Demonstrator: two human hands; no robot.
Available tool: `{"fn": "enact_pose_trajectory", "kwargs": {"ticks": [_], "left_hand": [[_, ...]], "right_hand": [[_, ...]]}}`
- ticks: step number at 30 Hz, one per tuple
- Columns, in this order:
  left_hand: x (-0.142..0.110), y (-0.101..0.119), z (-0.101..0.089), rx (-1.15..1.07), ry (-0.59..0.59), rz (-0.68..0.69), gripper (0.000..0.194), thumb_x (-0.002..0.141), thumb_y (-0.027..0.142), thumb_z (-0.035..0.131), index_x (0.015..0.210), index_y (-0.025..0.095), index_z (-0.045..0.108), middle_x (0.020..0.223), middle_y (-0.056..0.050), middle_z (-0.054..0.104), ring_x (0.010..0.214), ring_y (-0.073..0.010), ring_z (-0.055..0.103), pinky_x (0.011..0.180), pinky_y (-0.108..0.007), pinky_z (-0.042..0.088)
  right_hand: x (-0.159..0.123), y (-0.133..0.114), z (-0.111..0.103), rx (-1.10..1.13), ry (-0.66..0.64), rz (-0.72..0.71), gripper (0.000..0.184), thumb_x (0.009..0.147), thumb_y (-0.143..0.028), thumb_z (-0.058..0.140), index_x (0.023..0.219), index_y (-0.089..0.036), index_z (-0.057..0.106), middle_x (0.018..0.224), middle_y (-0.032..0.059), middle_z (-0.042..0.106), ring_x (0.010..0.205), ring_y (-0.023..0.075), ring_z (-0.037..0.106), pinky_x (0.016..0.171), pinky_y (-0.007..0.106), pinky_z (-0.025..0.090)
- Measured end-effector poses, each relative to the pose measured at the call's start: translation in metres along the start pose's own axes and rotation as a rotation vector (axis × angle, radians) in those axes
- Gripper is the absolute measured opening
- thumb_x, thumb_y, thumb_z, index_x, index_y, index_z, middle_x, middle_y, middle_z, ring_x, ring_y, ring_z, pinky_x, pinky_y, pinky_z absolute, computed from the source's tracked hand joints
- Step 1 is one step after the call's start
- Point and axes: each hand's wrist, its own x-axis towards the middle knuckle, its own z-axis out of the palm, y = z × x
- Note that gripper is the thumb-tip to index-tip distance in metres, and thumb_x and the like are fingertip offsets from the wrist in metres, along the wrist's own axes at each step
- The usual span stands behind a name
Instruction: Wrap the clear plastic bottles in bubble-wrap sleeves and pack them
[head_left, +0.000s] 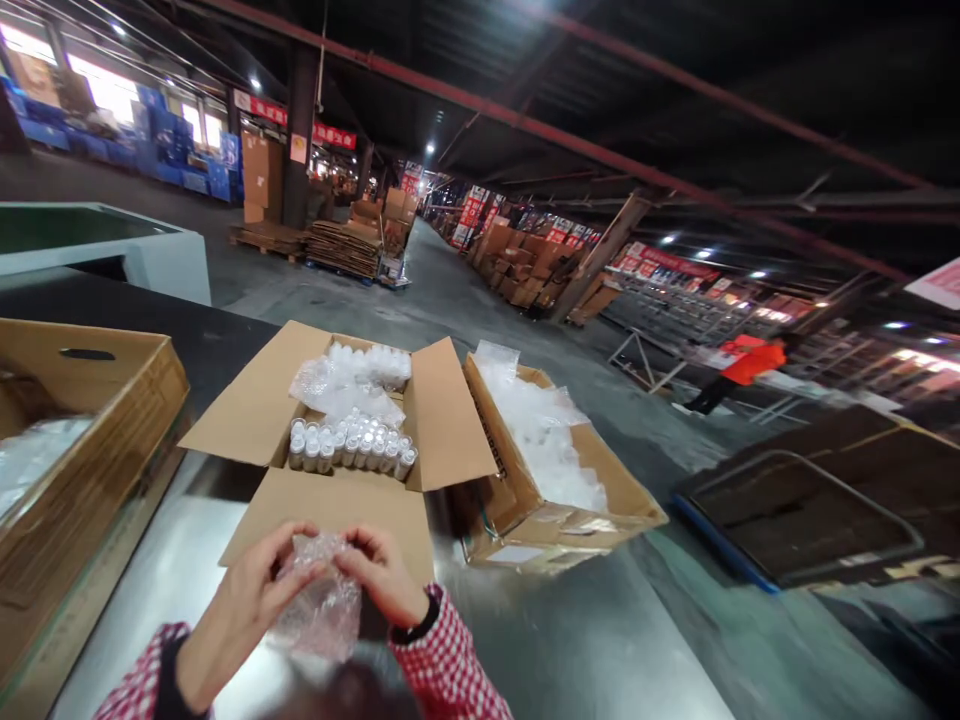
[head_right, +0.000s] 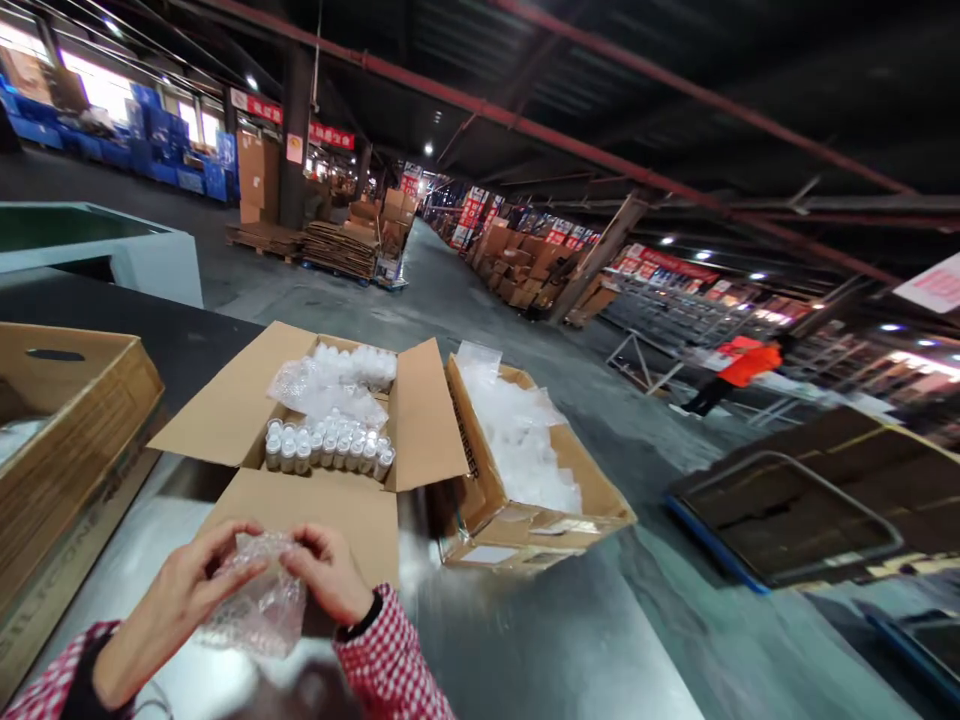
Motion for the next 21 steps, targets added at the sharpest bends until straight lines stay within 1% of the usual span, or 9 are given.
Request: {"fn": "enact_pose_trajectory", "kwargs": {"ticks": [2,3,5,6,10,11,14,17,21], "left_hand": [[0.001,0.0,-0.01,0.095,-0.18,0.028,0.026,0.079,0.047,0.059,0.083,0.022,0.065,0.068,-0.001,0.061,0.063,-0.0195,0.054,0.057,-0.025,0.038],[0.002,-0.002,-0.014,0.12,-0.226,0.038,0.026,0.082,0.046,0.056,0.077,0.022,0.065,0.07,-0.002,0.063,0.065,-0.0204,0.056,0.059,-0.025,0.039],[0.005,-0.007,-0.019,0.137,-0.209,0.019,0.033,0.086,0.047,0.049,0.069,0.021,0.061,0.069,-0.003,0.063,0.063,-0.0205,0.058,0.059,-0.026,0.041],[0.007,-0.011,-0.021,0.132,-0.185,-0.019,0.035,0.087,0.049,0.046,0.071,0.021,0.06,0.064,-0.002,0.06,0.058,-0.0196,0.057,0.056,-0.026,0.041],[0.015,-0.02,-0.035,0.018,-0.118,-0.188,0.042,0.084,0.059,0.044,0.099,0.02,0.055,0.046,0.005,0.045,0.035,-0.0148,0.044,0.038,-0.022,0.035],[0.017,-0.021,-0.041,-0.008,-0.072,-0.202,0.044,0.082,0.059,0.046,0.101,0.021,0.054,0.046,0.006,0.043,0.033,-0.0141,0.043,0.035,-0.021,0.034],[0.023,-0.017,-0.063,0.001,0.088,-0.197,0.039,0.08,0.059,0.05,0.086,0.021,0.053,0.053,0.006,0.044,0.034,-0.0117,0.044,0.034,-0.02,0.036],[0.029,-0.012,-0.082,0.082,0.186,-0.162,0.033,0.082,0.053,0.049,0.078,0.02,0.051,0.057,0.005,0.047,0.038,-0.0109,0.049,0.039,-0.02,0.041],[0.038,-0.01,-0.09,0.127,0.275,-0.151,0.037,0.085,0.049,0.046,0.106,0.02,0.053,0.066,0.004,0.05,0.043,-0.0125,0.053,0.046,-0.023,0.044]], "right_hand": [[0.024,0.007,-0.028,-0.071,-0.056,0.075,0.031,0.076,-0.051,0.059,0.085,-0.022,0.068,0.072,0.0003,0.068,0.063,0.0179,0.062,0.061,0.032,0.053],[0.039,0.013,-0.044,-0.135,-0.061,0.103,0.031,0.076,-0.048,0.059,0.085,-0.021,0.069,0.072,0.0008,0.068,0.063,0.0181,0.063,0.061,0.032,0.053],[0.073,0.026,-0.077,-0.292,-0.001,0.163,0.029,0.081,-0.042,0.057,0.088,-0.017,0.07,0.075,0.0025,0.069,0.07,0.0186,0.065,0.067,0.032,0.054],[0.091,0.033,-0.093,-0.379,0.077,0.19,0.028,0.084,-0.039,0.054,0.092,-0.015,0.068,0.082,0.004,0.07,0.078,0.0189,0.065,0.073,0.033,0.053],[0.144,0.067,-0.138,-0.755,0.332,0.33,0.023,0.086,-0.03,0.059,0.1,-0.012,0.062,0.113,0.0092,0.061,0.111,0.0238,0.054,0.097,0.048,0.041],[0.153,0.076,-0.145,-0.831,0.358,0.364,0.023,0.085,-0.029,0.061,0.101,-0.012,0.061,0.116,0.0093,0.059,0.115,0.0251,0.051,0.1,0.05,0.037],[0.169,0.102,-0.151,-0.993,0.376,0.433,0.022,0.082,-0.024,0.064,0.101,-0.012,0.062,0.123,0.011,0.056,0.123,0.0278,0.043,0.105,0.052,0.028],[0.176,0.122,-0.146,-1.065,0.355,0.447,0.017,0.08,-0.012,0.06,0.095,-0.009,0.065,0.124,0.02,0.055,0.126,0.0331,0.039,0.106,0.051,0.025],[0.171,0.133,-0.139,-1.057,0.343,0.415,0.017,0.075,-0.009,0.057,0.089,-0.006,0.066,0.112,0.0292,0.057,0.121,0.0407,0.041,0.1,0.052,0.028]]}}
